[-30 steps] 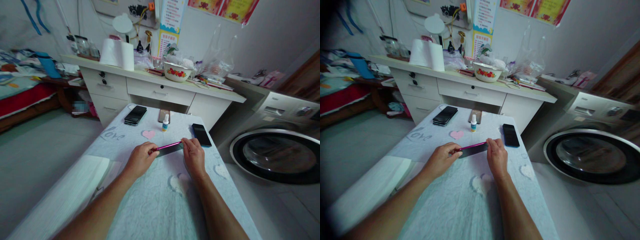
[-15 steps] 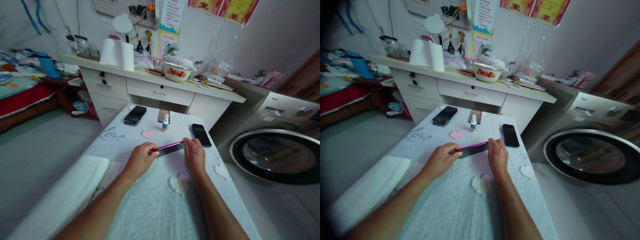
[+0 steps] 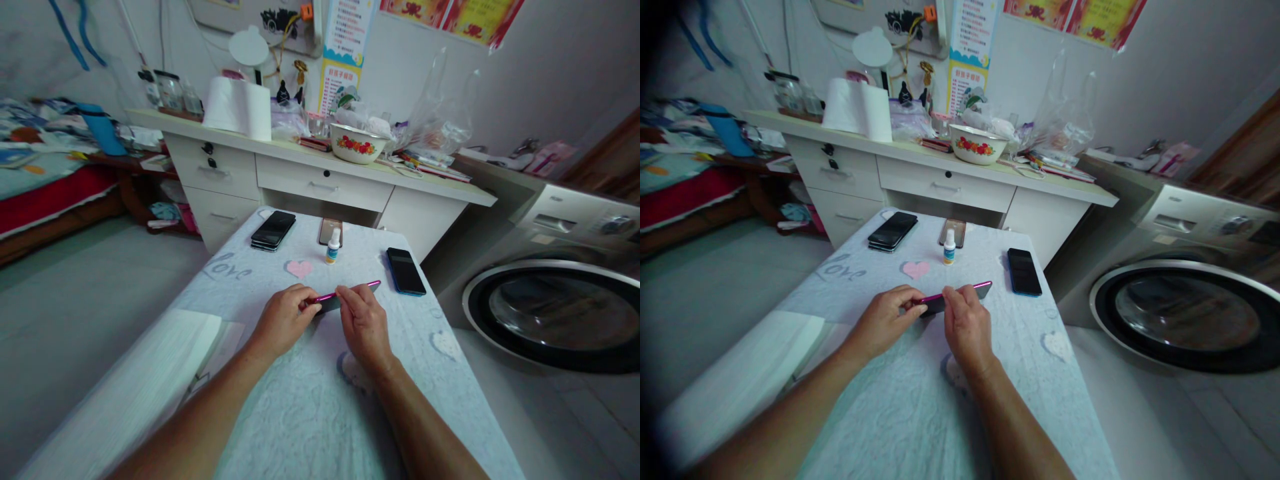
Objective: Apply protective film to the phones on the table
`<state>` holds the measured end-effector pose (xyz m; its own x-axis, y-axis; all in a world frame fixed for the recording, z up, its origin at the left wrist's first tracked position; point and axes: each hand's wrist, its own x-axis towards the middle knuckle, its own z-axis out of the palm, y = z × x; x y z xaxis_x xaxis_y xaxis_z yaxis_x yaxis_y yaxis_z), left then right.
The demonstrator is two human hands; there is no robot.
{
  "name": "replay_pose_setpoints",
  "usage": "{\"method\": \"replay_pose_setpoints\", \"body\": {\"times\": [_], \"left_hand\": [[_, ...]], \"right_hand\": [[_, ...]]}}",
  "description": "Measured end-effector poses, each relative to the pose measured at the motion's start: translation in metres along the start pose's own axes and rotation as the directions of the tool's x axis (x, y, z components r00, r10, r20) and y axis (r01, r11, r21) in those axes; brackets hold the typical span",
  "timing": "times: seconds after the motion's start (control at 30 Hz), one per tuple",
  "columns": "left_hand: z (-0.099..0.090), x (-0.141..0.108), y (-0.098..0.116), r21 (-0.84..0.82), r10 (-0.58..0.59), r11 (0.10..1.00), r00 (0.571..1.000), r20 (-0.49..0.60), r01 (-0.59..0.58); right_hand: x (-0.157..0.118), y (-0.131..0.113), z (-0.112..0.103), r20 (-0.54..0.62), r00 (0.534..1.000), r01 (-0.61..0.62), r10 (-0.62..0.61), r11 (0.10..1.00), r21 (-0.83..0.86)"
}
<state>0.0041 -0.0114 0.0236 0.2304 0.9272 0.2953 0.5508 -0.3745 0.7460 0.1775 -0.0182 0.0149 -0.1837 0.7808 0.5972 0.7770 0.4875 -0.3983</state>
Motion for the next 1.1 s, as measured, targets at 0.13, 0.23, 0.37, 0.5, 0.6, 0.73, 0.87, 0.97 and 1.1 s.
{"method": "replay_pose_setpoints", "body": {"times": [0.13,0.23,0.37,0.5,0.6,0.73,0.87,0.97,1.1], "left_hand": [[0.002,-0.001,-0.004,-0.003,0.014,1.0,1.0,-0.001,-0.014],[0.003,-0.002,-0.006,0.01,0.025,1.0,1.0,-0.007,-0.025],[0.003,-0.001,-0.005,0.035,0.033,0.999,0.999,-0.001,-0.033],[0.002,-0.001,-0.003,0.067,0.017,0.998,1.0,-0.001,-0.017],[0.002,-0.001,-0.003,0.069,0.021,0.997,1.0,-0.006,-0.021],[0.002,-0.001,-0.003,0.029,0.035,0.999,0.999,0.004,-0.035],[0.001,-0.002,-0.001,-0.009,0.022,1.0,1.0,-0.001,-0.022],[-0.001,-0.001,0.002,-0.003,0.021,1.0,1.0,0.001,-0.021],[-0.002,0.0,0.003,0.009,0.007,1.0,1.0,0.009,-0.007]], "right_hand": [[-0.002,-0.012,0.004,0.042,0.998,0.047,-0.049,0.998,0.029],[-0.004,-0.018,0.006,0.066,0.995,0.072,-0.075,0.996,0.046],[-0.005,-0.022,0.008,0.083,0.992,0.096,-0.1,0.994,0.05],[-0.006,-0.023,0.009,0.112,0.986,0.123,-0.126,0.992,0.033],[-0.007,-0.022,0.008,0.141,0.982,0.121,-0.123,0.992,0.022],[-0.006,-0.016,0.005,0.121,0.987,0.1,-0.103,0.995,0.031],[-0.005,-0.005,0.003,0.063,0.996,0.065,-0.067,0.998,0.027],[-0.005,0.004,0.001,0.037,0.999,0.038,-0.039,0.999,0.026],[-0.005,0.014,-0.002,0.003,1.0,0.016,-0.016,1.0,0.014]]}}
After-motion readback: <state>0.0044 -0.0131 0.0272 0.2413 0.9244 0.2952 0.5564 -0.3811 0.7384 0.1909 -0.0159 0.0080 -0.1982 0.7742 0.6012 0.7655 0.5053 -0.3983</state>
